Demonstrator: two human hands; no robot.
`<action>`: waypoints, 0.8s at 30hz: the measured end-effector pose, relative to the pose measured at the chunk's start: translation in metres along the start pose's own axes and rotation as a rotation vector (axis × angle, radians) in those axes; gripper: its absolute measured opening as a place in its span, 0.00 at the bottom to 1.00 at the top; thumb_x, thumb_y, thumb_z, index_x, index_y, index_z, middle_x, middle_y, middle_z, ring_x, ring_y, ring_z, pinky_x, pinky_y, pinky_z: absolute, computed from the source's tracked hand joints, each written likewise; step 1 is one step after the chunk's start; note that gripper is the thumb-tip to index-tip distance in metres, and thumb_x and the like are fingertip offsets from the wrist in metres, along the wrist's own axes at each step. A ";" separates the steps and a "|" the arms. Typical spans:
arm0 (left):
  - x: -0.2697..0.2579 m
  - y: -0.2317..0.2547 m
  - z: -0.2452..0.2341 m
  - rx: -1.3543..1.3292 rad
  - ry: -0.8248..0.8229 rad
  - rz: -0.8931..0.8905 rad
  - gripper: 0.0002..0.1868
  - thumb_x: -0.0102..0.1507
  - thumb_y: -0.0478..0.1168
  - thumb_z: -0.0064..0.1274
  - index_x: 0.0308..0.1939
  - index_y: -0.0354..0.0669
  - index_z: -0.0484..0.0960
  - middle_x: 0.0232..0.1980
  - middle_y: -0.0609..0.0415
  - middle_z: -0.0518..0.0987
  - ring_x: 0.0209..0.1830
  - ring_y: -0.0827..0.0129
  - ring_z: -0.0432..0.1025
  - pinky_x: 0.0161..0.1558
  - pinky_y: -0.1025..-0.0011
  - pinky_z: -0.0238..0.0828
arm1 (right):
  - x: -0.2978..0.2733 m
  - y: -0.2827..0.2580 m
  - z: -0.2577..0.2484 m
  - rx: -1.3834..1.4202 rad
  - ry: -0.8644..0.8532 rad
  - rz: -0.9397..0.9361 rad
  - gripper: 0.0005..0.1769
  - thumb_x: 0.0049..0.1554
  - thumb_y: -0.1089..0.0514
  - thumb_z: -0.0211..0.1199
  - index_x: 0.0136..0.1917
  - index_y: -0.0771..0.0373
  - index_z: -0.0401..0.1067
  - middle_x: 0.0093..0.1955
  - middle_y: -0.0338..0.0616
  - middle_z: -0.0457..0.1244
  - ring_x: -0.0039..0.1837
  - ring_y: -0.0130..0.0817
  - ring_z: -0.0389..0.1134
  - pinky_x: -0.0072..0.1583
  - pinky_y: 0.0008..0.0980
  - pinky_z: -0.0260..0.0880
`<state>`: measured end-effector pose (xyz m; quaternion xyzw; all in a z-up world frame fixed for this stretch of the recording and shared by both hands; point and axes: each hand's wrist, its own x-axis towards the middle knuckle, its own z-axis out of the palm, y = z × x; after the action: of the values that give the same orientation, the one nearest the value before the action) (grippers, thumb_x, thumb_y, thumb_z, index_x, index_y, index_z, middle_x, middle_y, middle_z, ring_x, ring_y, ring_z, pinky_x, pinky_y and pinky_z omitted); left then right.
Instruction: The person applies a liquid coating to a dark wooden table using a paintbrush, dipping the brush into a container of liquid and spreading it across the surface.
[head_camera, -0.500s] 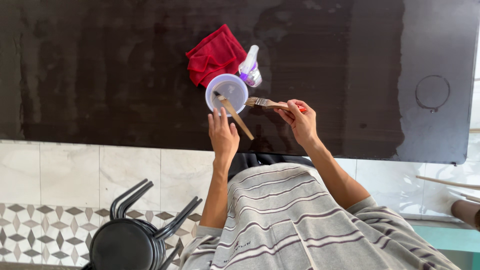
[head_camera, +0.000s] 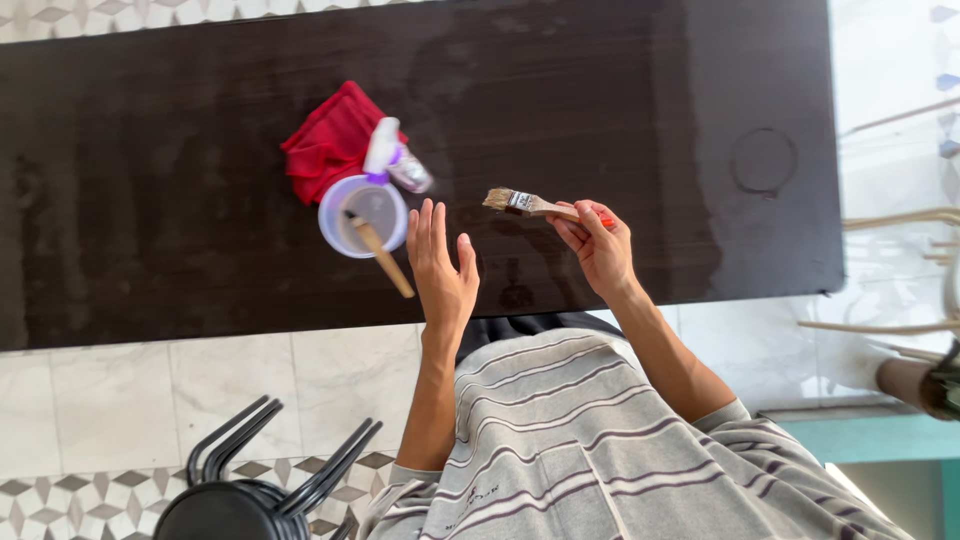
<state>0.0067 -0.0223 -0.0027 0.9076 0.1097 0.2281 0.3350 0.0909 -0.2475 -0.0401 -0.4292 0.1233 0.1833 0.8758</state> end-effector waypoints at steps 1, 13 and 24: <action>-0.002 0.007 0.007 -0.004 0.008 0.011 0.26 0.70 0.37 0.51 0.73 0.36 0.68 0.77 0.41 0.66 0.81 0.44 0.56 0.77 0.50 0.56 | -0.001 -0.007 -0.010 -0.002 -0.002 -0.015 0.11 0.67 0.57 0.57 0.55 0.69 0.71 0.58 0.59 0.68 0.60 0.46 0.74 0.63 0.33 0.78; -0.024 0.087 0.096 -0.012 -0.104 0.042 0.27 0.70 0.39 0.51 0.73 0.35 0.68 0.77 0.37 0.63 0.81 0.40 0.53 0.76 0.46 0.55 | -0.024 -0.082 -0.128 0.046 0.077 -0.100 0.15 0.68 0.56 0.55 0.58 0.71 0.70 0.61 0.59 0.67 0.62 0.47 0.73 0.65 0.36 0.77; -0.031 0.129 0.129 -0.060 -0.259 0.131 0.27 0.71 0.40 0.51 0.73 0.36 0.68 0.78 0.36 0.61 0.81 0.39 0.52 0.76 0.45 0.55 | -0.060 -0.111 -0.197 0.132 0.230 -0.220 0.13 0.69 0.57 0.55 0.58 0.70 0.70 0.62 0.60 0.67 0.63 0.49 0.72 0.65 0.36 0.77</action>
<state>0.0481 -0.2024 -0.0149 0.9243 -0.0007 0.1336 0.3576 0.0729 -0.4798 -0.0573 -0.3998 0.1867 0.0275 0.8970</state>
